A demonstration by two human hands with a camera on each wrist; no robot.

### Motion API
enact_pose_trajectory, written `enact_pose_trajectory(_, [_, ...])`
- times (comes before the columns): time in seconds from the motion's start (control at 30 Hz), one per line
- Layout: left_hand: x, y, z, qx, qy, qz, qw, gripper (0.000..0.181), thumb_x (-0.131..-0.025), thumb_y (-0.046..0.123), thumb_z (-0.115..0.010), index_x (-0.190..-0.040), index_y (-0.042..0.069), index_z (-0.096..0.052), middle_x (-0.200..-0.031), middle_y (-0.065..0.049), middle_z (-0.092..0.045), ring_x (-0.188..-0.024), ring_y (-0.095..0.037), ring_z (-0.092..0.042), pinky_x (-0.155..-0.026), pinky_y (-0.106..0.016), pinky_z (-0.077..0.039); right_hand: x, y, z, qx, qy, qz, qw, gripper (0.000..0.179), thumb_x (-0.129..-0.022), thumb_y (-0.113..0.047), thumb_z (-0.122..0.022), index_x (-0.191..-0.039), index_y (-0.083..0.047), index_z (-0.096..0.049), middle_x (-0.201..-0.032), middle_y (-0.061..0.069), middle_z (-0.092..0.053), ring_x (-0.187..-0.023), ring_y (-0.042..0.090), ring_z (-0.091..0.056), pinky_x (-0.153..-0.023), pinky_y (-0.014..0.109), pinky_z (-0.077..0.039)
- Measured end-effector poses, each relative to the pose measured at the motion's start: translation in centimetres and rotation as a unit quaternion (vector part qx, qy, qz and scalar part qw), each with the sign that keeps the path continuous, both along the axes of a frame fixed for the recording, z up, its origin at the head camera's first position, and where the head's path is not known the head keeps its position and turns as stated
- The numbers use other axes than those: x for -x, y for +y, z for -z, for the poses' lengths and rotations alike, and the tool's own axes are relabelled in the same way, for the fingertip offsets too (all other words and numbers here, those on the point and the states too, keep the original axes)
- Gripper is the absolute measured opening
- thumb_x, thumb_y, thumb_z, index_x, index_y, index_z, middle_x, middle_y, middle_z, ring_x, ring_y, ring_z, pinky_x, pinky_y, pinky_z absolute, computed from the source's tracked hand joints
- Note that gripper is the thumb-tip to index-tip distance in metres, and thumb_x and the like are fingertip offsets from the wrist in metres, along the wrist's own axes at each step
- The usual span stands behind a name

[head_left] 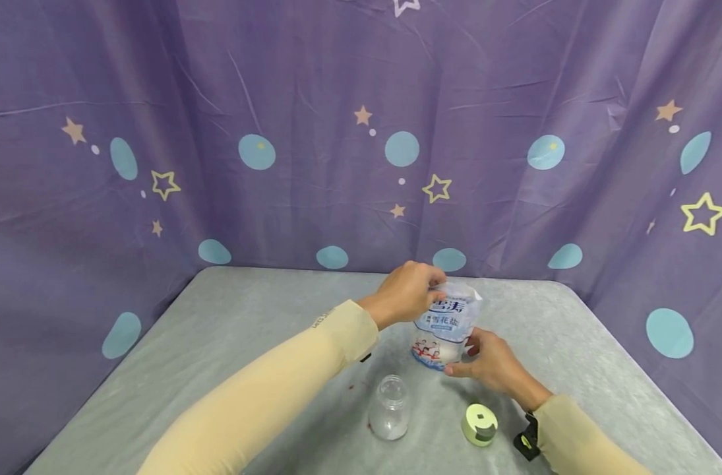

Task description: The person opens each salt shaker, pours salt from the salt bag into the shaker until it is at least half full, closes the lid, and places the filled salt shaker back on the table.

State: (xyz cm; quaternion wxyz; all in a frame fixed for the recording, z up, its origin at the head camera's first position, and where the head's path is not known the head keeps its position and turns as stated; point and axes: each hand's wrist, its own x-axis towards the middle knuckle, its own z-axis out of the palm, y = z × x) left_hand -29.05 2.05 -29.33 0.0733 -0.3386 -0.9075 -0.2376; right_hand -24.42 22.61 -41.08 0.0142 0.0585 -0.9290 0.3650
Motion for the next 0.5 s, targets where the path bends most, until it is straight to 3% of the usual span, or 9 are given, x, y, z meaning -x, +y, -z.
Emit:
enact_pose_trajectory(0.13, [0.0,0.1,0.0,0.000,0.013,0.004,0.9999,0.008,-0.098,0.023,-0.071,-0.091,0.019,-0.073,-0.080,0.008,-0.066,-0.072,-0.009,-0.060,-0.066,-0.024,-0.048,0.2,-0.3,0.3,-0.010,0.005,-0.010,0.9999,0.060,-0.066,-0.025,-0.098,-0.113,-0.002,-0.069,-0.093,0.005,-0.069,-0.082,0.020,-0.062,-0.067,0.035,-0.052])
enact_pose_trajectory(0.5, [-0.1,0.2,0.0,0.000,0.025,0.006,0.9997,0.012,-0.095,0.028,-0.074,-0.086,0.020,-0.075,-0.073,0.012,-0.063,-0.066,-0.007,-0.057,-0.061,-0.022,-0.045,0.7,-0.6,1.2,-0.014,0.017,-0.023,0.9995,0.068,-0.063,-0.022,-0.100,-0.118,-0.002,-0.067,-0.093,0.004,-0.072,-0.075,0.015,-0.062,-0.066,0.034,-0.051])
